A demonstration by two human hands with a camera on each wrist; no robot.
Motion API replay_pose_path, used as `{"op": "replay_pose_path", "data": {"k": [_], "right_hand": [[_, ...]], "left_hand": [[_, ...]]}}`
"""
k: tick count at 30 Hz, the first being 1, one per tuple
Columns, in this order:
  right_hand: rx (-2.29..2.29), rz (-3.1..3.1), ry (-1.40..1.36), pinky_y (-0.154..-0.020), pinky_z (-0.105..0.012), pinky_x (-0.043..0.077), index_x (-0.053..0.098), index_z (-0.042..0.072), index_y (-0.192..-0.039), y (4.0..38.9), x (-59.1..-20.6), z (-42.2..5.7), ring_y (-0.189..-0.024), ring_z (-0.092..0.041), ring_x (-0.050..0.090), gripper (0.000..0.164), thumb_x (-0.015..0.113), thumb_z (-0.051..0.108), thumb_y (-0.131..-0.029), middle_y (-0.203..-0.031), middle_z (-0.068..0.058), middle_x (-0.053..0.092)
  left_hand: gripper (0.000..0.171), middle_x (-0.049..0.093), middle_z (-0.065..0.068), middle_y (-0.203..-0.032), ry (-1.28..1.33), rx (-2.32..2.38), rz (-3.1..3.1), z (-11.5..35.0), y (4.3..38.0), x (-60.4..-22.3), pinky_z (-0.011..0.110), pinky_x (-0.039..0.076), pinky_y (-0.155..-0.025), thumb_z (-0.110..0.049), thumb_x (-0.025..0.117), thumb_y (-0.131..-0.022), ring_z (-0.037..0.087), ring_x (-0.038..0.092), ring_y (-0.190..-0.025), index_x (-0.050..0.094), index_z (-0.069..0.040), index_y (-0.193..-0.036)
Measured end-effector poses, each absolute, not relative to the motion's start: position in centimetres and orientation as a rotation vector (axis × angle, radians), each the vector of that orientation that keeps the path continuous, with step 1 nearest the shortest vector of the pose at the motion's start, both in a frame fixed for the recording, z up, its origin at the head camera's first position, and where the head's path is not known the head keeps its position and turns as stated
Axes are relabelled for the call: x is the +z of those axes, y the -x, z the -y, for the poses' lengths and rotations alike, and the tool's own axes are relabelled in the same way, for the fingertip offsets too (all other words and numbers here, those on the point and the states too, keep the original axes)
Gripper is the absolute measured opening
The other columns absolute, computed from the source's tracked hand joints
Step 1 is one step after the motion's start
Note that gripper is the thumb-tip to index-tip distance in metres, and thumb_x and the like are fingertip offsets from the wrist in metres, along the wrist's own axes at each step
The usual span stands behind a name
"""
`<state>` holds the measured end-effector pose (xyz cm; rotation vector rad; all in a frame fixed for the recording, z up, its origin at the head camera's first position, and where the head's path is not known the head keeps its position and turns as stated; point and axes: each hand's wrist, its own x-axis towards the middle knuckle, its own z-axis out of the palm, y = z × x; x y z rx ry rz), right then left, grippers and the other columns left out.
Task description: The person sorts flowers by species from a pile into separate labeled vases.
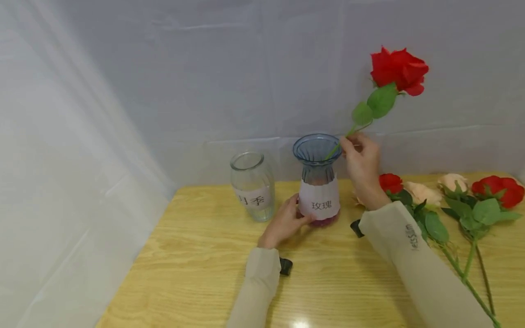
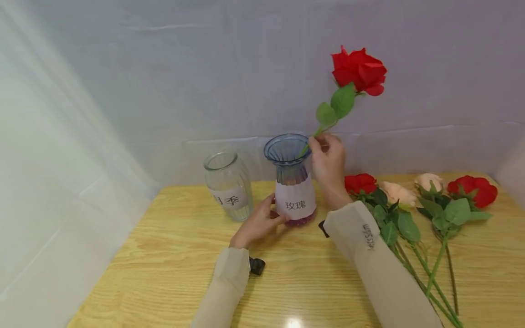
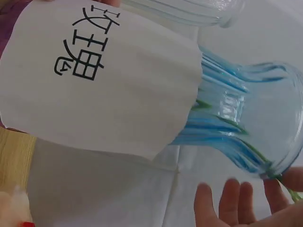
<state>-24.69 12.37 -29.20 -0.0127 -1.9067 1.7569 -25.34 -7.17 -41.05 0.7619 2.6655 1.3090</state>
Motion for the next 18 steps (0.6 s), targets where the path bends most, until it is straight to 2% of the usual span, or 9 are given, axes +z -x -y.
{"op": "replay_pose_path", "data": {"k": [3, 9, 18], "right_hand": [[1.817, 1.950, -0.005, -0.076, -0.019, 0.053, 0.063, -0.012, -0.116, 24.6, -29.3, -13.1, -0.075, -0.005, 0.059, 0.028, 0.060, 0.012, -0.102, -0.092, 0.003, 0.058], [1.912, 2.020, -0.045, -0.077, -0.017, 0.055, 0.058, -0.011, -0.130, 24.3, -29.8, -14.6, -0.081, -0.008, 0.063, 0.037, 0.060, 0.015, -0.103, -0.098, 0.005, 0.061], [1.881, 2.209, -0.060, -0.076, -0.020, 0.057, 0.054, -0.010, -0.133, 23.3, -30.8, -18.4, -0.081, -0.003, 0.064, 0.040, 0.058, 0.018, -0.104, -0.102, 0.004, 0.060]], "left_hand": [[0.067, 0.060, 0.019, -0.132, -0.750, 1.303, -2.666, 7.2, 25.3, -40.9, 0.035, 0.053, -0.090, -0.018, 0.073, -0.096, 0.025, 0.065, -0.103, 0.039, 0.008, -0.148], [0.070, 0.059, 0.018, -0.134, -0.691, 1.292, -2.663, 7.2, 25.2, -40.9, 0.035, 0.052, -0.092, -0.020, 0.072, -0.097, 0.024, 0.064, -0.105, 0.036, 0.006, -0.151], [0.072, 0.058, 0.019, -0.134, -0.674, 1.283, -2.675, 7.0, 25.2, -40.9, 0.038, 0.051, -0.094, -0.022, 0.073, -0.097, 0.025, 0.062, -0.106, 0.035, 0.007, -0.151]]}}
